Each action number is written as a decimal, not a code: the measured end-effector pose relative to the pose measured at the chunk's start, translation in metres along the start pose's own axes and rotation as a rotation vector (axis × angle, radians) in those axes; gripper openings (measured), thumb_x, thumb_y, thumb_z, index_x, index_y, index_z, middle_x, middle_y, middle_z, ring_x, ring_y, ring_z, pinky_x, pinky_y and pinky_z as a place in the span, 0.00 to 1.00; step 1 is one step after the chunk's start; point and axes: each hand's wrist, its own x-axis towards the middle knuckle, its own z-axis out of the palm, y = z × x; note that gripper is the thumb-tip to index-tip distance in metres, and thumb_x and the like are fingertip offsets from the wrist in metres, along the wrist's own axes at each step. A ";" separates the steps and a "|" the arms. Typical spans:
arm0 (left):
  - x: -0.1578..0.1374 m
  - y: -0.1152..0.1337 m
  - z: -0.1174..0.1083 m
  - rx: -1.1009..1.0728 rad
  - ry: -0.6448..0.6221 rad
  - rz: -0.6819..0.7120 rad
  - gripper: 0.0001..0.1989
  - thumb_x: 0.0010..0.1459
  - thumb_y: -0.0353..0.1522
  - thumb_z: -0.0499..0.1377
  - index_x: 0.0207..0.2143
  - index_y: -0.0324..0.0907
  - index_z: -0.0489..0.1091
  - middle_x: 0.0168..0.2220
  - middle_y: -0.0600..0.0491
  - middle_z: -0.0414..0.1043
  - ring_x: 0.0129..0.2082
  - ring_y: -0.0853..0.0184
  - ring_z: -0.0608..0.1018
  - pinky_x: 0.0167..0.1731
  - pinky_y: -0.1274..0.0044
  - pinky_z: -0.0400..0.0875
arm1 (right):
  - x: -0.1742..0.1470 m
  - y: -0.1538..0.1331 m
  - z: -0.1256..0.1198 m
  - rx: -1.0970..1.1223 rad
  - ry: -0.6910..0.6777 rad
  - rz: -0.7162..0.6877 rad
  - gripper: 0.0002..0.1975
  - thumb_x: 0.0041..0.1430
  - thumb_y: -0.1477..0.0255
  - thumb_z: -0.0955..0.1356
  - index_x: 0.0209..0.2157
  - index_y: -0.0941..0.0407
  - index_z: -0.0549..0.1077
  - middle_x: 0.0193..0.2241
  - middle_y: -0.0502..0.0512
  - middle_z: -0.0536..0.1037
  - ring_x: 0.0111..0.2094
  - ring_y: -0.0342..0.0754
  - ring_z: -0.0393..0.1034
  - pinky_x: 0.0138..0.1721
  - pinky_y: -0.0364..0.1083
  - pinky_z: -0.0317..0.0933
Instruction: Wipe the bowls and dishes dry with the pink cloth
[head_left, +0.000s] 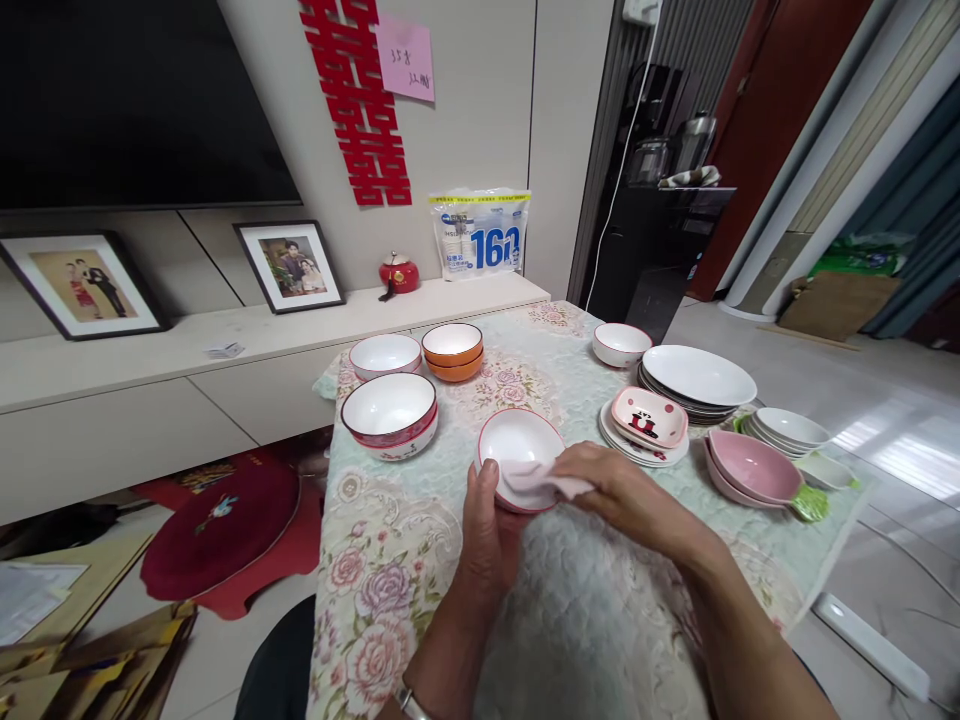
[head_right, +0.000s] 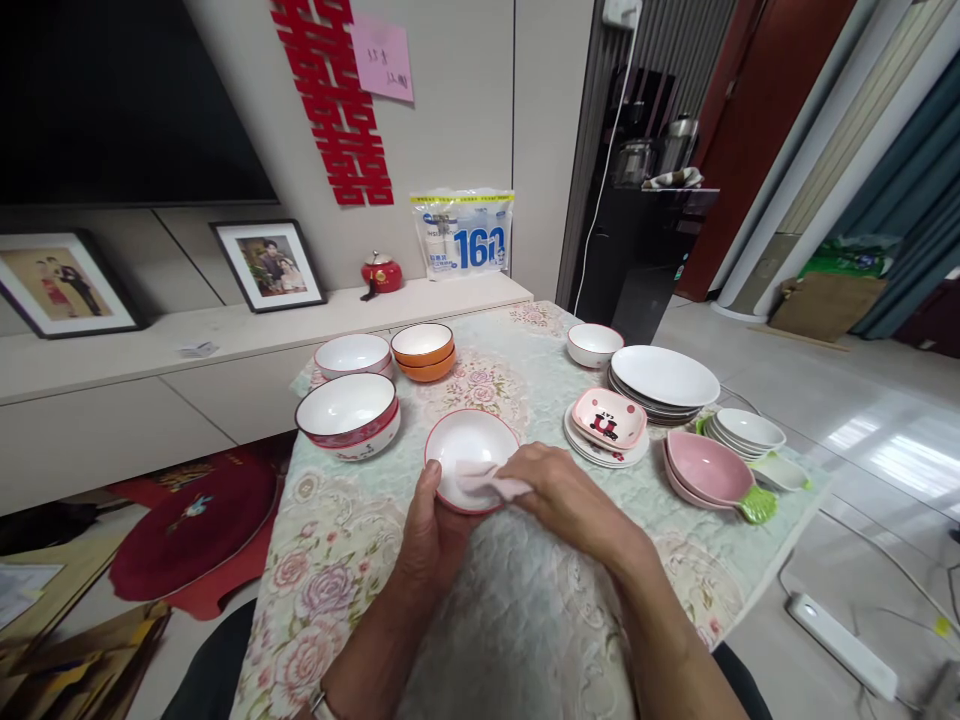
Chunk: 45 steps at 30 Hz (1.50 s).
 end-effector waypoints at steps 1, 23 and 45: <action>0.000 0.000 0.000 -0.015 0.012 -0.020 0.32 0.56 0.46 0.63 0.58 0.39 0.66 0.51 0.40 0.76 0.51 0.49 0.78 0.47 0.60 0.73 | -0.001 0.006 -0.004 0.046 0.101 0.044 0.09 0.66 0.72 0.64 0.42 0.53 0.77 0.39 0.55 0.79 0.42 0.50 0.71 0.46 0.48 0.62; -0.006 -0.008 -0.001 0.406 -0.157 0.165 0.28 0.46 0.36 0.69 0.52 0.43 0.73 0.49 0.46 0.78 0.50 0.50 0.76 0.51 0.64 0.70 | 0.008 -0.025 0.011 -0.050 0.507 -0.089 0.15 0.71 0.68 0.61 0.48 0.54 0.77 0.47 0.60 0.76 0.49 0.53 0.68 0.51 0.53 0.61; -0.012 -0.007 -0.008 0.650 -0.265 0.281 0.41 0.44 0.35 0.67 0.61 0.42 0.60 0.60 0.43 0.67 0.57 0.50 0.72 0.55 0.65 0.69 | 0.010 0.017 0.012 0.485 0.560 0.325 0.22 0.67 0.55 0.61 0.31 0.56 0.76 0.26 0.52 0.76 0.29 0.49 0.70 0.31 0.46 0.63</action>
